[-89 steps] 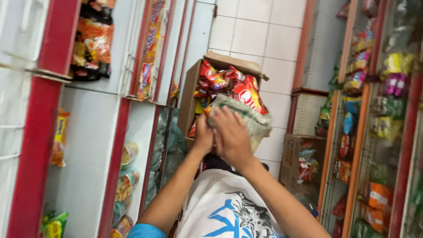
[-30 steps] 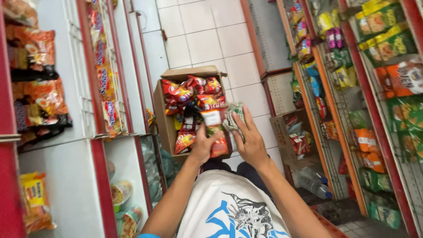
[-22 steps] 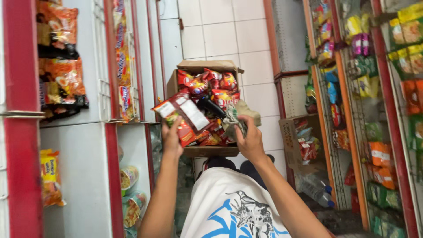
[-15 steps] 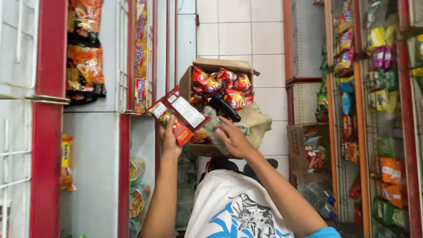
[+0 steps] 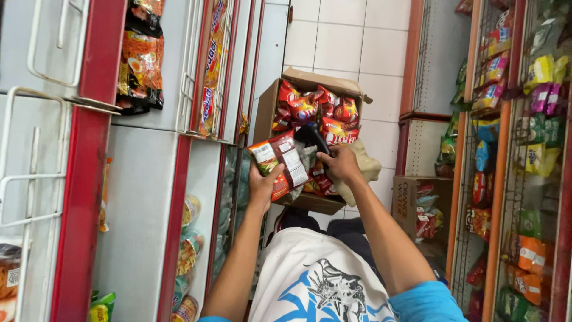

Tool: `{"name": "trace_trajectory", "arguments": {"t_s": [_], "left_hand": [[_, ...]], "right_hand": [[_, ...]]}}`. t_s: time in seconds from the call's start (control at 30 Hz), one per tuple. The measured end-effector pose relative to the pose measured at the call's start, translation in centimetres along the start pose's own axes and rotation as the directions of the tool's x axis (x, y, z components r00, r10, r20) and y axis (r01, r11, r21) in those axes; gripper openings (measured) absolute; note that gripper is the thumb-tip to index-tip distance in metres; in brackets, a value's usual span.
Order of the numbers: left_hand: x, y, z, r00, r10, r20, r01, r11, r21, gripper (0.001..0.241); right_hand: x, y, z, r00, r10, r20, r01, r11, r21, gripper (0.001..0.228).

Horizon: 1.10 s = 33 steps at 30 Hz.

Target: The person wipes metal shelf edges with a cloth and spray bottle, then uses a barcode scanner to scan snack packets from a cardboard box and places them onto the shelves.

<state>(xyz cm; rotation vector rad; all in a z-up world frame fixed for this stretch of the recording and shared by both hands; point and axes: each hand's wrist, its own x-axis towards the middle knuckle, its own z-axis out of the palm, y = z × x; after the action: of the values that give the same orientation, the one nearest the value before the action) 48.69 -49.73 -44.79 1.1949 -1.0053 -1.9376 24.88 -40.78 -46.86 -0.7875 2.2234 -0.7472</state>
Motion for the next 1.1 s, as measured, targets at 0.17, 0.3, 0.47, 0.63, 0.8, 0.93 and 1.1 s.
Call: {"name": "trace_trajectory", "arguments": {"t_s": [0.17,0.3,0.47,0.63,0.8,0.93,1.1], "left_hand": [[1.1,0.5,-0.4,1.000,0.021,-0.014,-0.023,0.983,-0.181,0.068],[2.3,-0.1,0.0,1.000,-0.004,0.001,0.004,0.965,-0.263,0.052],[2.3,-0.5,3.8,0.985,0.082,0.149,-0.096,0.991,0.088,0.039],[0.0,1.5,9.7,0.940,0.254,0.226,-0.322,0.879,0.351,0.041],[-1.4,3.0,13.5,0.947,0.220,0.235,-0.305,0.848,0.434,0.045],[-1.9,3.2,14.4,0.907,0.328,0.264,-0.413,0.818,0.401,0.043],[-2.0,2.9,14.4,0.902,0.342,0.262,-0.423,0.820,0.386,0.042]], "right_hand": [[-1.7,-0.5,-1.3,0.963,0.209,0.168,-0.268,0.767,0.582,0.046],[-6.9,-3.0,-4.0,0.994,-0.092,0.060,0.021,0.698,0.716,0.028],[-12.4,-5.0,-8.5,0.850,-0.516,-0.104,0.450,0.609,0.654,0.017],[-15.3,-6.3,-9.5,0.987,-0.154,-0.051,0.161,0.887,0.434,0.016],[-16.8,-7.3,-9.4,0.997,-0.071,-0.006,0.068,0.926,0.372,0.019],[-17.3,-8.2,-9.2,0.995,-0.099,-0.034,0.104,0.930,0.353,0.018],[-17.2,-8.9,-9.3,0.996,-0.088,-0.026,0.091,0.916,0.390,0.018]]}}
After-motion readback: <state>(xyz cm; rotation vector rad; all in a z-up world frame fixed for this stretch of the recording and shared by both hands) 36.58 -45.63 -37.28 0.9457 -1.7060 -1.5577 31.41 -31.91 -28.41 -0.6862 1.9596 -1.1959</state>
